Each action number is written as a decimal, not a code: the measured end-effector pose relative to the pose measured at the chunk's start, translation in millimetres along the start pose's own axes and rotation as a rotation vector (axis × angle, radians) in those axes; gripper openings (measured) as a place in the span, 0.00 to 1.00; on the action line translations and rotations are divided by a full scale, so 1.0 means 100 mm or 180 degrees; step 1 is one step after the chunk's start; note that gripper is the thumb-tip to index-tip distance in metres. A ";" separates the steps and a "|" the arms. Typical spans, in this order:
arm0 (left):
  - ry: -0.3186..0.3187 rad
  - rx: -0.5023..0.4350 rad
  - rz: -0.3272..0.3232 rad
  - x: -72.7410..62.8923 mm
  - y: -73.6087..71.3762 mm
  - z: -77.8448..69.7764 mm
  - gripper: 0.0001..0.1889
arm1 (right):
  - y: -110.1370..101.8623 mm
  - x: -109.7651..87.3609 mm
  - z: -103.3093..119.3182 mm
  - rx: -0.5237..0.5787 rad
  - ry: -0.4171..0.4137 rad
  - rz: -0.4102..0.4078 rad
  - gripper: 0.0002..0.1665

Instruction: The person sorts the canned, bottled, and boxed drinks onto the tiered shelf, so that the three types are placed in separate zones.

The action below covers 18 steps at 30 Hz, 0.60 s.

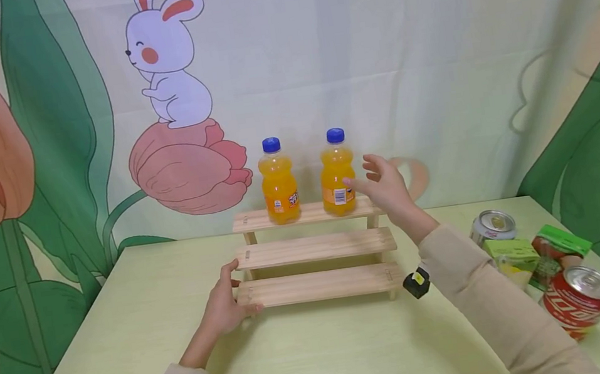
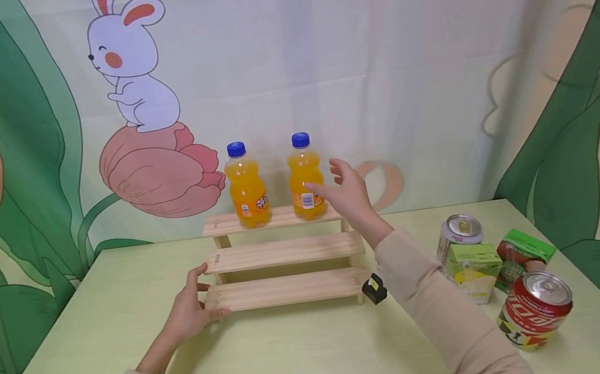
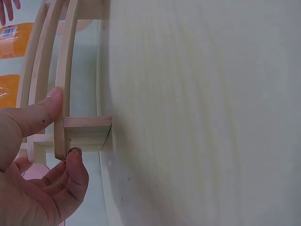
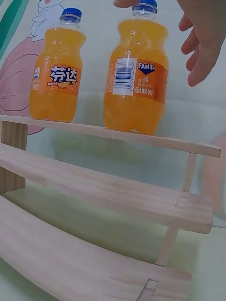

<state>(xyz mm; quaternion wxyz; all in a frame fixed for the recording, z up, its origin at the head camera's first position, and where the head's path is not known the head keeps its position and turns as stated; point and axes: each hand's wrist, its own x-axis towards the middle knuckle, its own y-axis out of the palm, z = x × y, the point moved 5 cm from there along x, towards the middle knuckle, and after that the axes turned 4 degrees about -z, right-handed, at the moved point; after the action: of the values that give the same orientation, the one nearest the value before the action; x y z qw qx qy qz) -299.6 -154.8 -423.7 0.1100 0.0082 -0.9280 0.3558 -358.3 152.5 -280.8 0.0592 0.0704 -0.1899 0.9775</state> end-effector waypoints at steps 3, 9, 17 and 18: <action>0.0006 -0.0030 0.0018 -0.01 0.00 -0.01 0.50 | -0.01 -0.03 -0.01 -0.0015 0.0001 0.0016 0.42; 0.0063 -0.0014 0.0013 -0.01 -0.01 -0.02 0.49 | -0.05 -0.12 -0.02 0.0031 -0.0026 0.0065 0.42; 0.0035 -0.0019 0.0016 0.00 -0.01 0.00 0.50 | -0.08 -0.27 -0.02 0.0024 -0.0122 0.0133 0.42; 0.0035 -0.0020 0.0017 0.00 -0.01 0.00 0.50 | -0.09 -0.29 -0.03 0.0005 -0.0143 0.0135 0.42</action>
<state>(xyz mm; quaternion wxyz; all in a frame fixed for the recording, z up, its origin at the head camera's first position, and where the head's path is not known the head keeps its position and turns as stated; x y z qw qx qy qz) -299.5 -155.2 -423.3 0.1142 0.0034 -0.9286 0.3532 -328.7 159.3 -284.5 0.0342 0.0883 -0.1918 0.9769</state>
